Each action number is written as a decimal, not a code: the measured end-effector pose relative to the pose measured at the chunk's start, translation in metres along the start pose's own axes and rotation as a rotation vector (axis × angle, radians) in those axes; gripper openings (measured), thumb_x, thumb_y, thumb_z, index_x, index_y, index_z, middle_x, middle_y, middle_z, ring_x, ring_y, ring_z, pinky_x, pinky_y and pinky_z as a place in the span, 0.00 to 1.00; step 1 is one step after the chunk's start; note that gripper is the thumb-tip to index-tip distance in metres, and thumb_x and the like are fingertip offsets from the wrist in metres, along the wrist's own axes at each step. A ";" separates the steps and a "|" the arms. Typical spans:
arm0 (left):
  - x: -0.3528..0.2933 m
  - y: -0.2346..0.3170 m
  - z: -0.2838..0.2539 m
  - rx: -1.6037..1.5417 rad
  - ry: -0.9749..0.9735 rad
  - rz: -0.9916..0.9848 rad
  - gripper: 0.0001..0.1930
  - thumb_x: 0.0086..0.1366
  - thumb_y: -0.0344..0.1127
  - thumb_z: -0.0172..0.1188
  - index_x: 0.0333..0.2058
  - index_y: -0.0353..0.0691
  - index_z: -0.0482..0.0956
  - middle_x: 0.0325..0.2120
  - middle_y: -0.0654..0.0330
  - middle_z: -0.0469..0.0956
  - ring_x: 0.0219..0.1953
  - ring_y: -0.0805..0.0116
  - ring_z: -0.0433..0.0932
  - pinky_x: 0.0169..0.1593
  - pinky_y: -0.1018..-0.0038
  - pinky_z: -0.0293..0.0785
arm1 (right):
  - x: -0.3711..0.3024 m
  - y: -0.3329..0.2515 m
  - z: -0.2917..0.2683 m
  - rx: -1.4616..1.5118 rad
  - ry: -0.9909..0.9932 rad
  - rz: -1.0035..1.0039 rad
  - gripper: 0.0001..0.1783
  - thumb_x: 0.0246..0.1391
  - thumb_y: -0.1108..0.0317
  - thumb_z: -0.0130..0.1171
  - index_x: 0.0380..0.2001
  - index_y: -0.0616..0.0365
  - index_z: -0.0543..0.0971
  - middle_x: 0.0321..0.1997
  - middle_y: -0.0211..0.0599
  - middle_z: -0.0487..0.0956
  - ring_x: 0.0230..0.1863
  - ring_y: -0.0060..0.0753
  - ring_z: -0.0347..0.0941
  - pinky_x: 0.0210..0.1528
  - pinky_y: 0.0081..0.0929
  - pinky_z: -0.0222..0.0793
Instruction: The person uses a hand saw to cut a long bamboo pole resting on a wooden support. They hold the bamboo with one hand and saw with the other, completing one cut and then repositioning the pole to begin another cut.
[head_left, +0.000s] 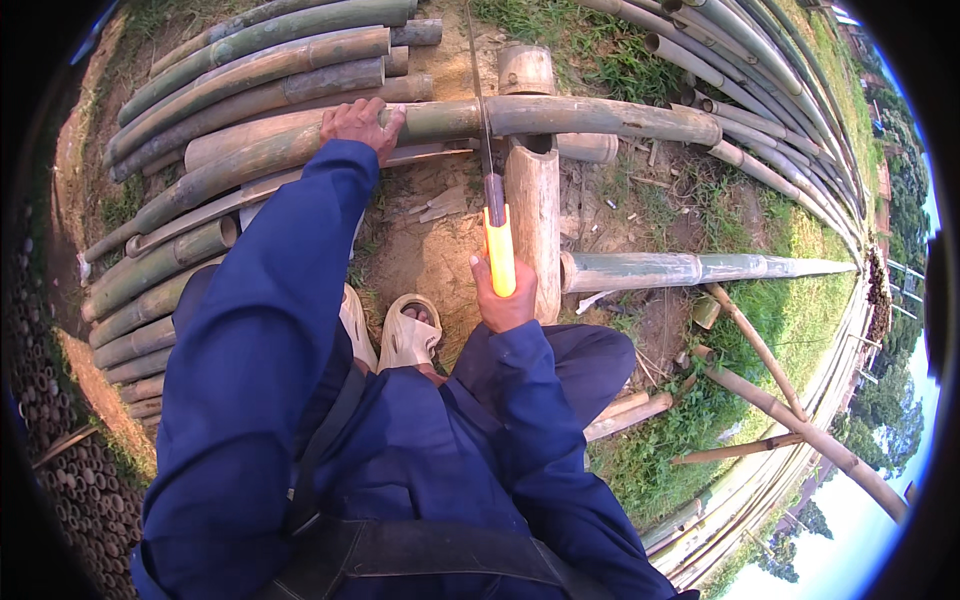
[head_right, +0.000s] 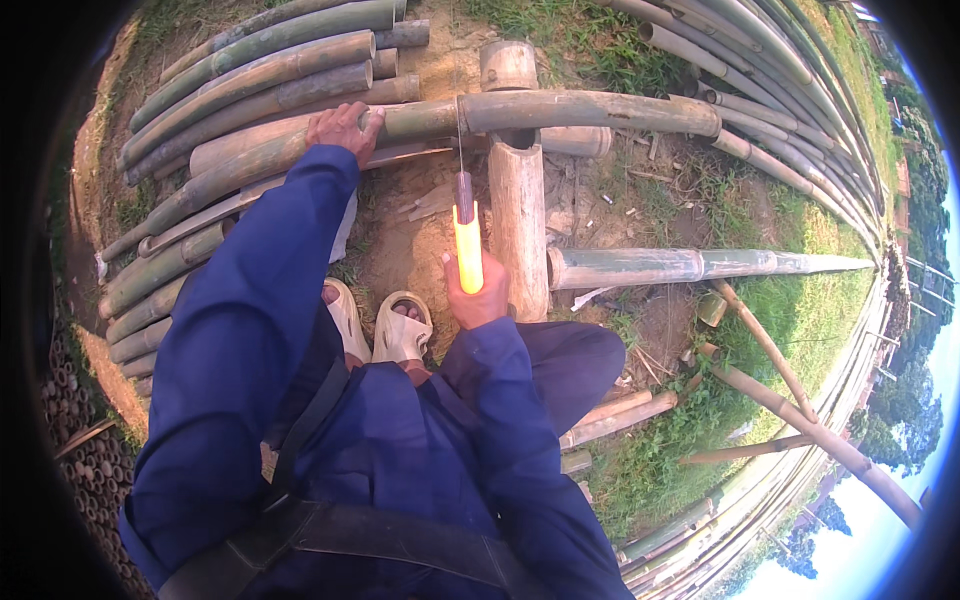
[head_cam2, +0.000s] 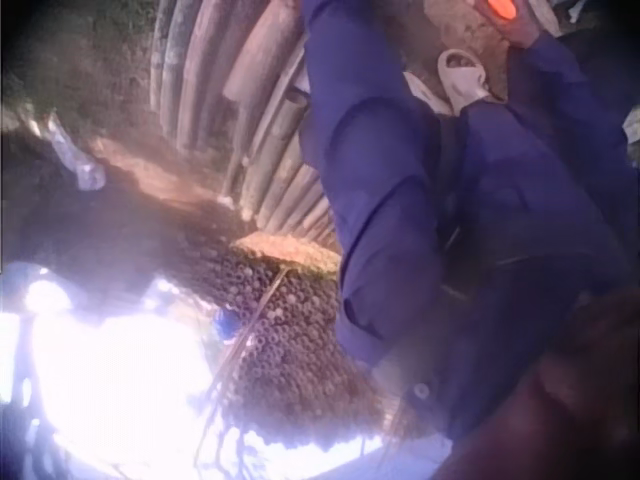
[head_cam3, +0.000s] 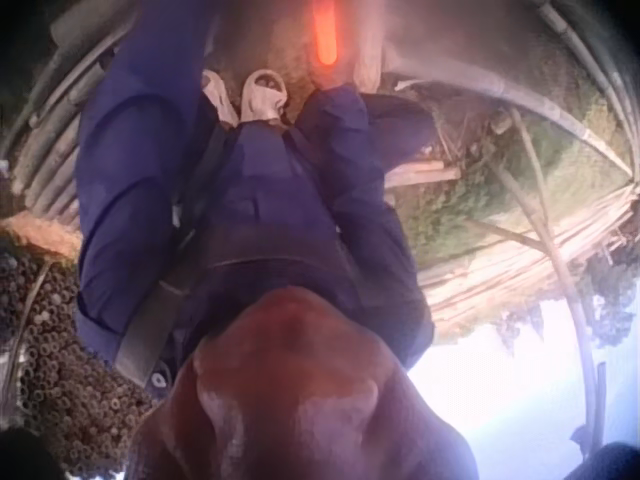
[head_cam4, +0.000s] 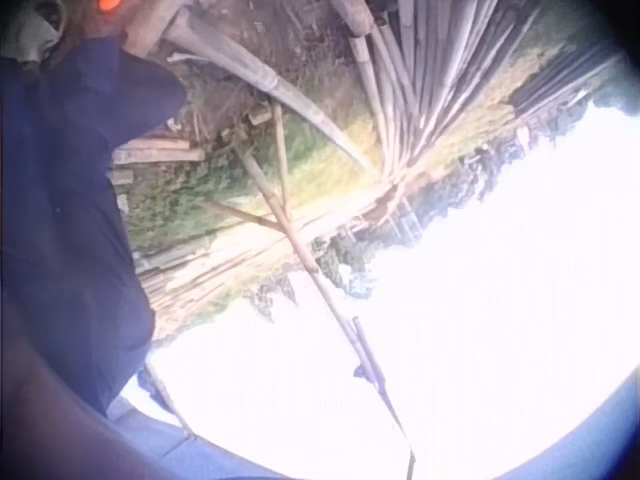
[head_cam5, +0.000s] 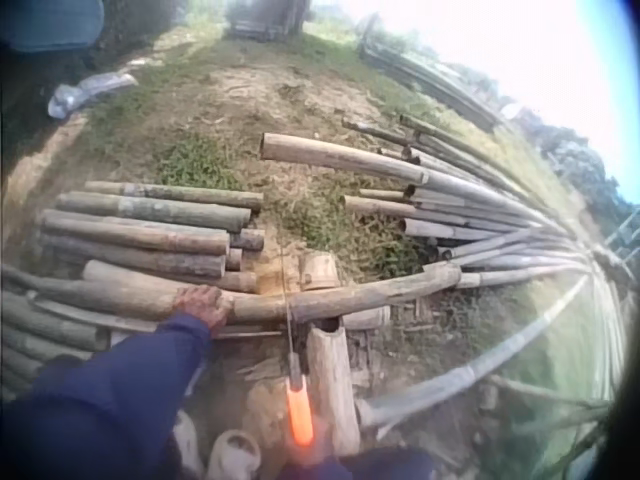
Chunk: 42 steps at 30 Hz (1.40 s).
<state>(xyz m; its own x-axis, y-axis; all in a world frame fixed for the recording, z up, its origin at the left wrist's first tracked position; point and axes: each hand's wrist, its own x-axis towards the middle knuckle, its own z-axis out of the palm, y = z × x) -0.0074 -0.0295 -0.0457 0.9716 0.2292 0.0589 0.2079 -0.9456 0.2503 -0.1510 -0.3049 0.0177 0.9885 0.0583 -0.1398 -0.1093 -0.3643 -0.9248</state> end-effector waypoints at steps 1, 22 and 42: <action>0.000 -0.004 -0.003 -0.002 0.006 0.043 0.29 0.69 0.65 0.50 0.49 0.47 0.83 0.45 0.56 0.83 0.53 0.57 0.79 0.63 0.60 0.65 | 0.003 0.002 -0.001 0.008 0.003 -0.012 0.09 0.59 0.71 0.69 0.32 0.65 0.79 0.22 0.26 0.73 0.24 0.16 0.66 0.28 0.22 0.64; 0.041 0.019 -0.080 0.200 -0.373 0.400 0.34 0.48 0.56 0.73 0.49 0.42 0.75 0.46 0.51 0.83 0.50 0.47 0.81 0.51 0.54 0.78 | 0.000 -0.025 -0.034 0.217 0.175 -0.052 0.09 0.58 0.75 0.67 0.40 0.68 0.81 0.27 0.28 0.77 0.27 0.18 0.70 0.31 0.21 0.68; 0.044 -0.003 -0.026 0.139 -0.363 0.360 0.38 0.48 0.55 0.74 0.55 0.44 0.71 0.48 0.47 0.80 0.55 0.48 0.78 0.56 0.53 0.77 | -0.016 -0.019 -0.025 0.066 0.092 0.020 0.11 0.60 0.70 0.67 0.44 0.63 0.83 0.31 0.38 0.84 0.31 0.26 0.79 0.38 0.25 0.75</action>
